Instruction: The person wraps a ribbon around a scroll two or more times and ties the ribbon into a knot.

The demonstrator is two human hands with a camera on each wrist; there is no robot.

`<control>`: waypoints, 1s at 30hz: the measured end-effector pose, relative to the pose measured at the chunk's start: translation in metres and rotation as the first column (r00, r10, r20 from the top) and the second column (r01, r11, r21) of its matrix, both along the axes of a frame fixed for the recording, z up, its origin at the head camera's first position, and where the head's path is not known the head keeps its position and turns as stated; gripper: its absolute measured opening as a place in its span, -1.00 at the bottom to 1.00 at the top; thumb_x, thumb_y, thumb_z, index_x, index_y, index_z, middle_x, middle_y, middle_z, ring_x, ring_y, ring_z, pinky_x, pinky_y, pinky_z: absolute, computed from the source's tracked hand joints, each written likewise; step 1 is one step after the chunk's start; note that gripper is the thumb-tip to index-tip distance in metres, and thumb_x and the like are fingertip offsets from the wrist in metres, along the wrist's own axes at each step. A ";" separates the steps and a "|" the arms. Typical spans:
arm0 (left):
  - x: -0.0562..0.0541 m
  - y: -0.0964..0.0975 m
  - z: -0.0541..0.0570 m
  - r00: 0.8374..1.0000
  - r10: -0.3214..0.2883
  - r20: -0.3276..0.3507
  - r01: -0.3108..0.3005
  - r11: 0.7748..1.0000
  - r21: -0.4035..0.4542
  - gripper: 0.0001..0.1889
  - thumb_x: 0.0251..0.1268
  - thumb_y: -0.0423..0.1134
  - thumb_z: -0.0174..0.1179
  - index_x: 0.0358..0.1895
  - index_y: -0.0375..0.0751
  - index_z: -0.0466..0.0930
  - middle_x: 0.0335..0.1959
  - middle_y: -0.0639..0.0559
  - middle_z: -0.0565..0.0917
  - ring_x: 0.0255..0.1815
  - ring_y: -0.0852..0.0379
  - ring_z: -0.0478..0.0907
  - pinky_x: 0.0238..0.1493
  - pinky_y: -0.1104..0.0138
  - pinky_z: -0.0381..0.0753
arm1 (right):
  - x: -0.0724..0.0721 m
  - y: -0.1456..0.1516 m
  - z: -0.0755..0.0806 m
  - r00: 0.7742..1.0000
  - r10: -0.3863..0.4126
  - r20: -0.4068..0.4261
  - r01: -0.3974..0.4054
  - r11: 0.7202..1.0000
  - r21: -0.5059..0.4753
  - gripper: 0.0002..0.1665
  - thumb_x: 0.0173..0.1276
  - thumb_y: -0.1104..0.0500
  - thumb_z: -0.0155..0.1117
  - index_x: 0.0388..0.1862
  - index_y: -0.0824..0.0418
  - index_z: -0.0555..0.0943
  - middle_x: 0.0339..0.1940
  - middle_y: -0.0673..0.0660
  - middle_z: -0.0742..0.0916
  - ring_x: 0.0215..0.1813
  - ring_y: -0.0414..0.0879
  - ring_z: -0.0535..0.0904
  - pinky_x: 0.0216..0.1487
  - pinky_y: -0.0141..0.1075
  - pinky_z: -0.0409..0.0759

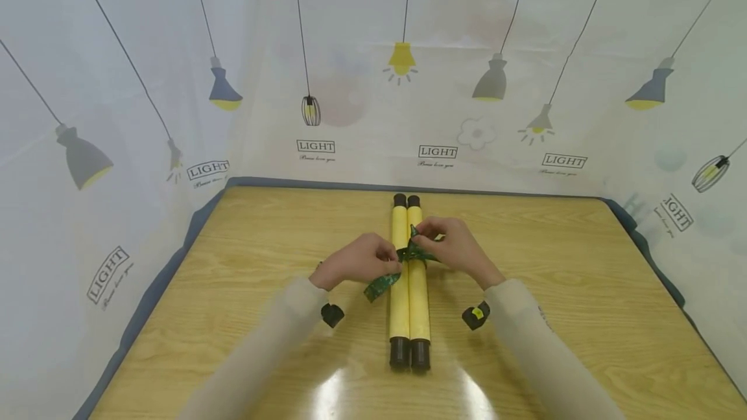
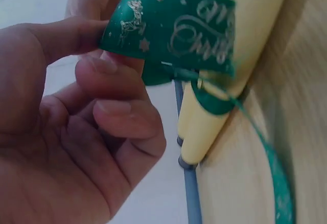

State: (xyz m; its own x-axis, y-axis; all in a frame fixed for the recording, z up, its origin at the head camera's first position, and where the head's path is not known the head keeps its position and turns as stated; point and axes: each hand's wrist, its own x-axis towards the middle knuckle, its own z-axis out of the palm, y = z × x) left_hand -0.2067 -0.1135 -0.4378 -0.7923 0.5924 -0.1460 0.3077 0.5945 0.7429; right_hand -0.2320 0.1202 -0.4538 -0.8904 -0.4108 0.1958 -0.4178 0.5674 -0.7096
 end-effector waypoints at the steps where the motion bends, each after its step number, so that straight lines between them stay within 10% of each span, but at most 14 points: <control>1: 0.003 0.003 0.000 1.000 0.009 0.026 -0.010 1.000 0.009 -0.75 0.53 -0.14 0.19 -0.37 -0.08 0.73 -0.62 0.14 0.54 -0.64 0.23 0.32 -0.48 0.36 0.40 | 0.000 0.000 0.000 1.000 -0.001 0.000 0.001 1.000 -0.001 -0.84 0.47 0.08 0.35 -0.10 0.12 0.73 -0.26 0.01 0.80 -0.18 -0.15 0.69 -0.10 -0.19 0.69; 12: 0.023 0.035 -0.017 0.971 0.120 0.209 -0.155 0.975 0.160 -0.77 0.49 -0.10 0.24 -0.36 -0.07 0.74 -0.42 -0.22 0.77 -0.67 0.13 0.54 -0.59 0.32 0.42 | -0.002 0.001 0.001 1.000 0.006 -0.006 -0.006 1.000 0.004 -0.83 0.48 0.07 0.34 -0.09 0.11 0.73 -0.25 0.00 0.80 -0.17 -0.15 0.69 -0.10 -0.21 0.67; 19: 0.034 0.052 -0.029 0.957 0.038 0.287 -0.125 0.948 0.293 -0.81 0.52 -0.07 0.21 -0.19 -0.05 0.75 -0.24 -0.14 0.83 -0.53 0.10 0.71 -0.56 0.35 0.52 | -0.002 0.002 0.003 0.999 0.031 -0.013 -0.031 1.000 -0.002 -0.84 0.50 0.07 0.32 -0.07 0.10 0.73 -0.24 -0.01 0.79 -0.17 -0.16 0.69 -0.10 -0.20 0.68; 25: 0.036 0.049 -0.028 0.972 -0.004 0.235 -0.043 0.979 0.198 -0.73 0.54 -0.07 0.17 0.00 -0.07 0.81 -0.25 -0.03 0.84 -0.49 0.05 0.70 -0.60 0.30 0.48 | -0.001 0.002 0.003 0.999 0.047 -0.007 -0.047 0.999 -0.025 -0.85 0.48 0.11 0.34 -0.09 0.14 0.73 -0.24 0.02 0.80 -0.19 -0.16 0.69 -0.09 -0.22 0.67; 30: 0.029 0.039 -0.025 0.979 0.068 0.192 -0.091 0.989 0.113 -0.71 0.51 -0.01 0.20 -0.13 -0.12 0.81 -0.37 0.03 0.80 -0.46 0.04 0.68 -0.52 0.26 0.54 | -0.001 0.004 0.002 0.999 0.043 -0.002 -0.043 0.999 -0.022 -0.85 0.46 0.14 0.35 -0.08 0.17 0.74 -0.25 0.03 0.81 -0.20 -0.17 0.69 -0.08 -0.24 0.67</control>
